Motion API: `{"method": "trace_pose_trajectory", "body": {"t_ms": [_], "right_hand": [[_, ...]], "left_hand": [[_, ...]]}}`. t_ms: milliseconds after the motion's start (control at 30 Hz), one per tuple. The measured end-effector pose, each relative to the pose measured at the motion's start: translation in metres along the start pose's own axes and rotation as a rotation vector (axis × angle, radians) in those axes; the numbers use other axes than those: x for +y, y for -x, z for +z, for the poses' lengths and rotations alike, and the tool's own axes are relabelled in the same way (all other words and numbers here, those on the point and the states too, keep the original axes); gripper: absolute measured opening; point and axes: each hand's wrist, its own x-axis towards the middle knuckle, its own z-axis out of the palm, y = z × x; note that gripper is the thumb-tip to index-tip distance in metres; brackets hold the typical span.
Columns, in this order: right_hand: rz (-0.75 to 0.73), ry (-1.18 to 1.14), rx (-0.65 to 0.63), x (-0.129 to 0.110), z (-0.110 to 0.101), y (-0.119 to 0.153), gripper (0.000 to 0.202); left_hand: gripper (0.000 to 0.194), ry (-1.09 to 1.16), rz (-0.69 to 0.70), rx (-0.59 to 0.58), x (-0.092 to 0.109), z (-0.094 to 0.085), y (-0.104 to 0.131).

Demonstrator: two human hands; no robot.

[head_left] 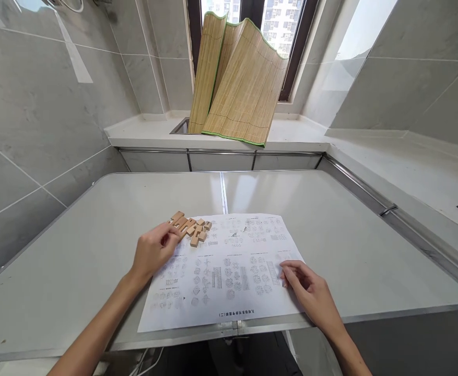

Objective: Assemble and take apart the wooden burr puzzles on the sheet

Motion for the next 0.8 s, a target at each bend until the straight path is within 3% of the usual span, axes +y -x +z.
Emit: {"method": "trace_pose_trajectory", "body": {"t_ms": [133,433,567,800], "right_hand": [[-0.006,-0.015,-0.015,0.001,0.0,0.0,0.041],[-0.02,-0.016,-0.022,0.001,-0.002,0.001,0.042],[-0.015,-0.012,-0.029,-0.001,-0.003,0.002,0.045],[-0.019,-0.009,-0.026,-0.004,-0.005,0.002,0.05]], "left_hand": [[0.025,-0.068,-0.178,0.063,-0.015,-0.008,0.005],[0.033,-0.15,-0.312,-0.064,-0.014,-0.001,0.013],[0.045,-0.236,-0.365,-0.155,-0.012,-0.001,0.0],[0.055,-0.421,-0.385,-0.391,-0.009,-0.002,-0.044]]}}
